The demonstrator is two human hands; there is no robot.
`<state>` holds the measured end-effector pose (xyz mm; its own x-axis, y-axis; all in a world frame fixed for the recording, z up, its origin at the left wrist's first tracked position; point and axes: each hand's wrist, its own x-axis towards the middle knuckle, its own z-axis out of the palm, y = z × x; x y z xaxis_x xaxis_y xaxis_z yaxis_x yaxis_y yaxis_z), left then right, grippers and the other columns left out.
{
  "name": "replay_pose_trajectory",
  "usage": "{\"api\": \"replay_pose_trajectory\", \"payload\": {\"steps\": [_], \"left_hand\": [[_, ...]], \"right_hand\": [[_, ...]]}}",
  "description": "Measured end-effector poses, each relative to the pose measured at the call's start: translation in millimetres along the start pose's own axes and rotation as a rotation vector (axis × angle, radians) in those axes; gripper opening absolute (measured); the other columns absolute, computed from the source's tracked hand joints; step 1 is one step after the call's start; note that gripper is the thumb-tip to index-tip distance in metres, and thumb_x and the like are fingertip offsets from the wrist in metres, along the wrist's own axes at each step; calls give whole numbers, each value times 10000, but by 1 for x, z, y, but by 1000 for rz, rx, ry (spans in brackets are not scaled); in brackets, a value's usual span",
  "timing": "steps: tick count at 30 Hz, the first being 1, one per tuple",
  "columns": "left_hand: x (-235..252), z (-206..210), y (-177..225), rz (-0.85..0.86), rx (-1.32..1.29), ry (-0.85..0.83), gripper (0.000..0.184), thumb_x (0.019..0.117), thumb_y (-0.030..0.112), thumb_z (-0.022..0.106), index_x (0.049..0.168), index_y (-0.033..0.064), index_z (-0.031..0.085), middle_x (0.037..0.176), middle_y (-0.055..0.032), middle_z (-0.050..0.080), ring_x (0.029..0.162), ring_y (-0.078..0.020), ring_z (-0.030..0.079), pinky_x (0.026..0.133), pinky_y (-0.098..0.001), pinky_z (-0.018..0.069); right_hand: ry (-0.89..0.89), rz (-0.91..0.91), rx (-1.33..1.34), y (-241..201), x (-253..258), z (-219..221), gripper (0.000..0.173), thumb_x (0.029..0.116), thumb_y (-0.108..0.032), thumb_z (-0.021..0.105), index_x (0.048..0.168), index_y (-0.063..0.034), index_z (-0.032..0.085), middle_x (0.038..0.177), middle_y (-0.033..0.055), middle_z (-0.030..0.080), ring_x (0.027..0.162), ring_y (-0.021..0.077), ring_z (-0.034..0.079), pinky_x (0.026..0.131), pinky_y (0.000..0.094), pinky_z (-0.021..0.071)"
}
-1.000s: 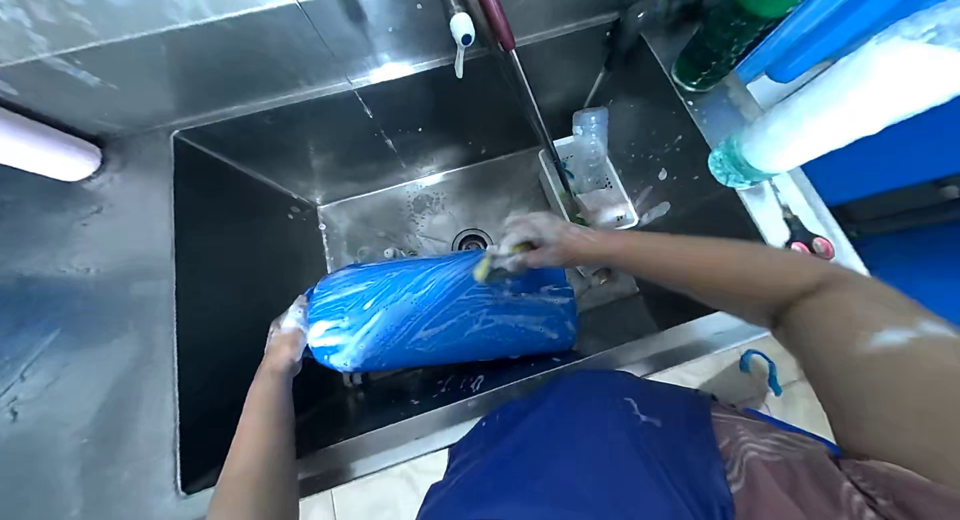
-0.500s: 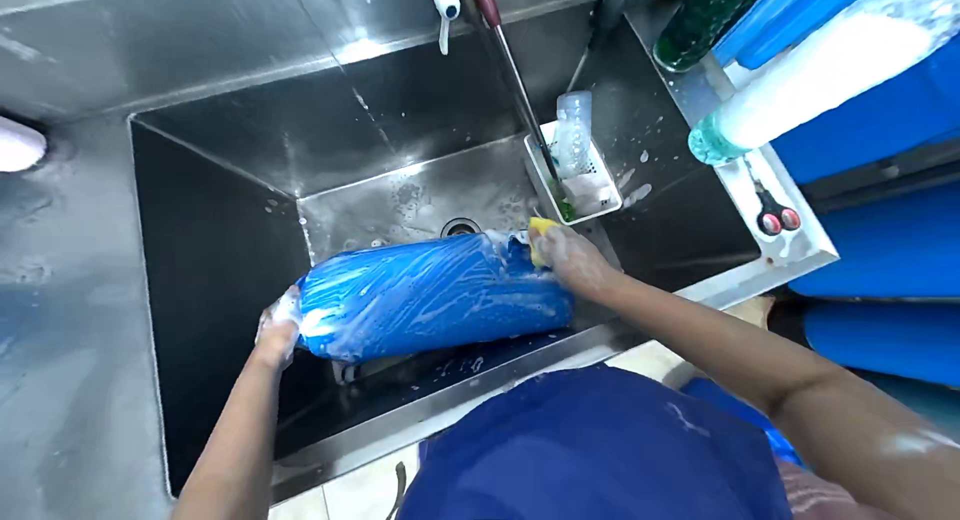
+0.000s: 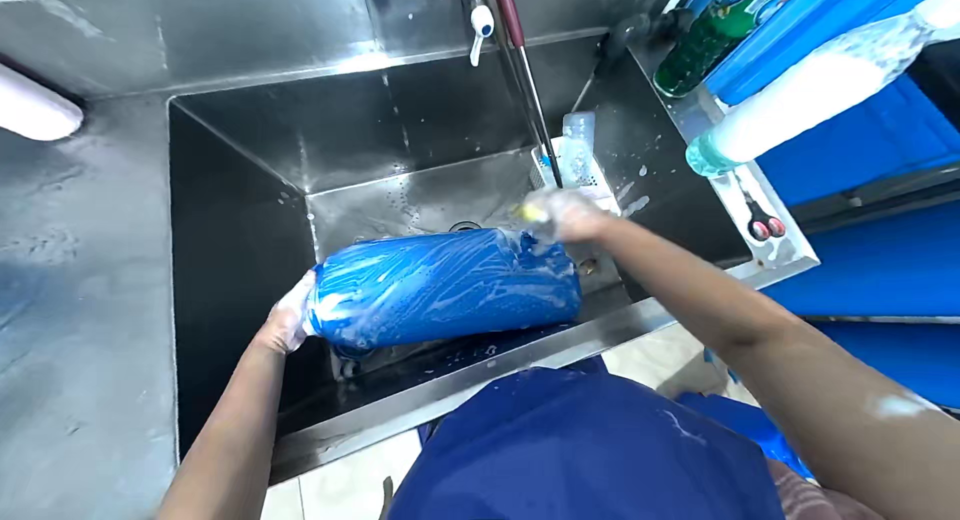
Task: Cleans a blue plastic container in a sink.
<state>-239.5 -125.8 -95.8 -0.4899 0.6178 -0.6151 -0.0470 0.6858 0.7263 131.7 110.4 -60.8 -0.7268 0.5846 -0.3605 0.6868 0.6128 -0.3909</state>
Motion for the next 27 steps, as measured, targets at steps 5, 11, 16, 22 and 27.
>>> {"api": "replay_pose_trajectory", "payload": {"steps": [5, 11, 16, 22, 27], "left_hand": [[-19, 9, 1, -11, -282, 3, 505, 1128, 353, 138, 1293, 100, 543, 991, -4, 703, 865, -89, 693, 754, -298, 590], [-19, 66, 127, -72, -444, 36, 345, 1098, 282, 308, 904, 152, 563, 674, 35, 641, 595, -59, 638, 530, -236, 542], [9, 77, 161, -38, -336, 202, 270, 1107, 246, 380, 1084, 85, 595, 780, -3, 644, 650, -71, 638, 562, -225, 537], [47, 81, 129, -23, -350, 413, 285, 1100, 230, 346, 1185, 54, 554, 917, -56, 649, 791, -128, 659, 697, -320, 567], [8, 83, 75, 290, -88, 247, 634, 869, 167, 577, 1410, -72, 348, 1078, 19, 654, 921, -7, 683, 832, -240, 599]], "right_hand": [[-209, -158, 291, -20, -30, -10, 230, 948, -4, 675, 1162, 80, 682, 1176, 263, 677, 1156, 390, 631, 1046, 520, 463], [299, -232, 242, -85, 80, 7, 656, 948, -489, 663, 1476, -116, 553, 1450, 173, 588, 1363, 347, 532, 1147, 583, 379], [668, -508, 359, -108, 114, 11, 299, 923, -120, 687, 1204, -34, 745, 1195, 139, 742, 1187, 292, 670, 1072, 482, 493], [433, 69, 423, 13, 166, 70, 512, 1048, -346, 486, 1421, -1, 553, 1464, 257, 531, 1392, 448, 465, 1109, 677, 363], [421, -450, 514, -57, 122, 77, 331, 943, -184, 681, 1226, -17, 721, 1346, 172, 669, 1335, 368, 570, 1126, 552, 429]]}}
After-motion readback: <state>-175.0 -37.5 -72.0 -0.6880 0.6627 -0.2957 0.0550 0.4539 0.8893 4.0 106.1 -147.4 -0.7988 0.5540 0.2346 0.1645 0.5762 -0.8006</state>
